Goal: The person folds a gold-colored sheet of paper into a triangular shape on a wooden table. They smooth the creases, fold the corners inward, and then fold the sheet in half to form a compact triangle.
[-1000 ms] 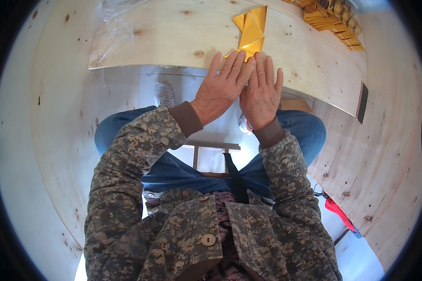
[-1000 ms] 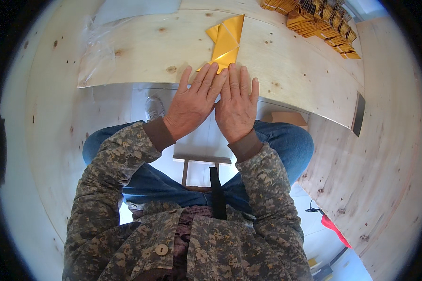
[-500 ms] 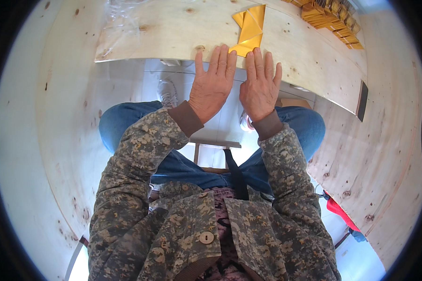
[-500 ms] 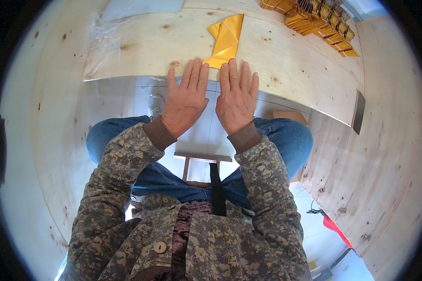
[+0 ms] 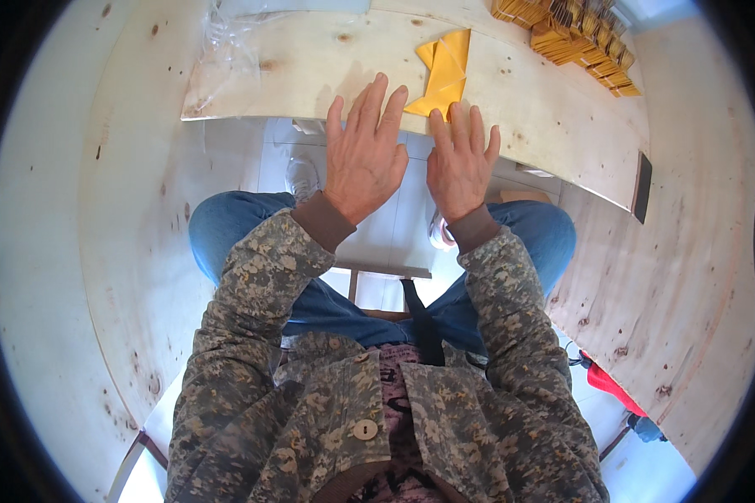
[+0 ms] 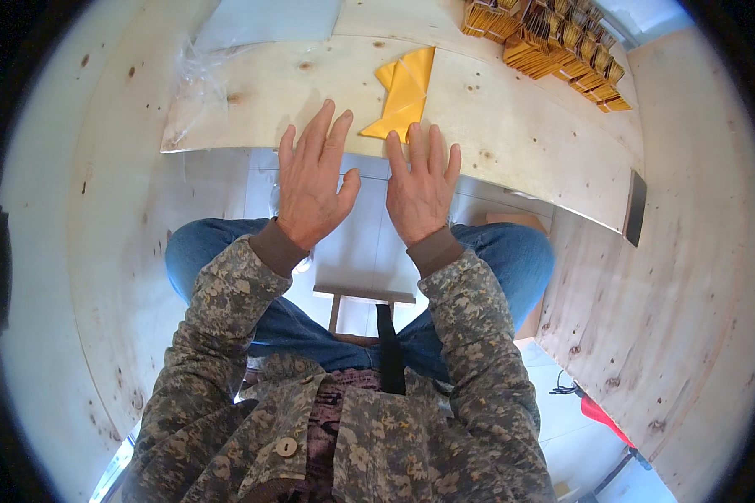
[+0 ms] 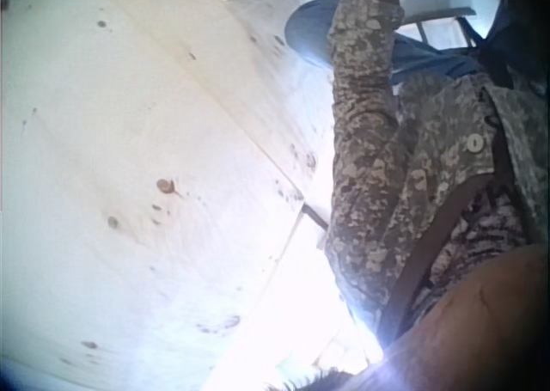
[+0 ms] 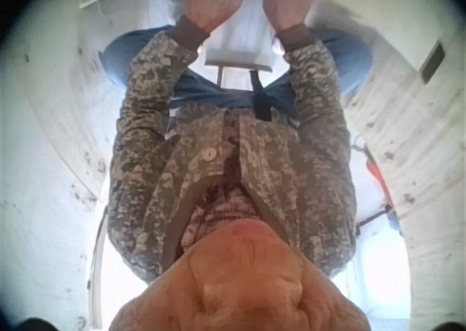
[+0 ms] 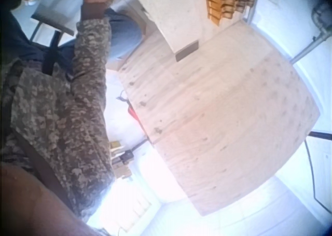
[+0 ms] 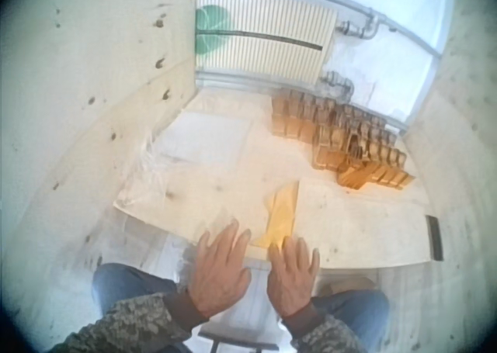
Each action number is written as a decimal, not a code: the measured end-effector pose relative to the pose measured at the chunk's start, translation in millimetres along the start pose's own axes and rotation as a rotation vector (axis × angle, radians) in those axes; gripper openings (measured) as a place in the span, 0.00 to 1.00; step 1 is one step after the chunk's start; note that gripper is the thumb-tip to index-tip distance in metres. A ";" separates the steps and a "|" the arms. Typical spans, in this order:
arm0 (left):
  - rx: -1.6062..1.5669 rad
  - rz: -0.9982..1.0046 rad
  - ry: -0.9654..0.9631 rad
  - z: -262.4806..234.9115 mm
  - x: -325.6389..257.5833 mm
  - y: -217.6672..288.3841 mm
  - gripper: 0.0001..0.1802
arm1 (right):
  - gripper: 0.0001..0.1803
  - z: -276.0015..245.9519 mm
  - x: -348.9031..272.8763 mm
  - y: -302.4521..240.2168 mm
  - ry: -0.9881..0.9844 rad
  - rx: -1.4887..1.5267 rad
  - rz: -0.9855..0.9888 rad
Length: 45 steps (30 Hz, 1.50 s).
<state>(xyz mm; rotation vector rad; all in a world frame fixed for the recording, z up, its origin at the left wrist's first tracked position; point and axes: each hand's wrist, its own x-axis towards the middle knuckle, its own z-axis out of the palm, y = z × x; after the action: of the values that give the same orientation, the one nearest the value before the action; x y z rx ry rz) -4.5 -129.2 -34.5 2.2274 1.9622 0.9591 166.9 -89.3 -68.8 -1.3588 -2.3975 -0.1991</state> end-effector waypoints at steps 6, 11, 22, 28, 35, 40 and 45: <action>-0.191 -0.054 0.133 -1.8 12.4 -2.0 0.32 | 0.21 1.1 -0.8 9.4 0.185 0.021 -0.020; -0.477 -0.198 0.196 6.5 24.4 -11.7 0.27 | 0.18 2.2 3.2 19.9 0.267 0.073 -0.072; -0.893 -0.510 0.162 12.9 30.7 -30.4 0.18 | 0.11 -21.2 7.6 28.6 0.401 0.419 -0.045; -1.104 -0.703 0.248 11.6 28.6 -14.3 0.25 | 0.09 -38.5 22.7 34.7 0.398 1.321 0.719; -1.416 -0.673 0.114 6.8 32.6 1.5 0.27 | 0.05 -28.9 36.5 30.0 0.222 1.901 0.809; -1.516 -0.696 0.120 -6.0 53.6 -22.4 0.16 | 0.02 -20.8 44.5 31.4 0.064 2.018 0.798; -1.343 -0.612 0.212 -12.9 70.7 -15.5 0.09 | 0.02 -18.4 63.3 38.0 0.005 1.829 0.710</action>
<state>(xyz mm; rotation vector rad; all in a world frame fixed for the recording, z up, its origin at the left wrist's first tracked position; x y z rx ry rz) -22.7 -66.8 -0.3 0.7671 1.1625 1.6567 174.5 -24.5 -29.6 -0.9161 -0.9263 1.6346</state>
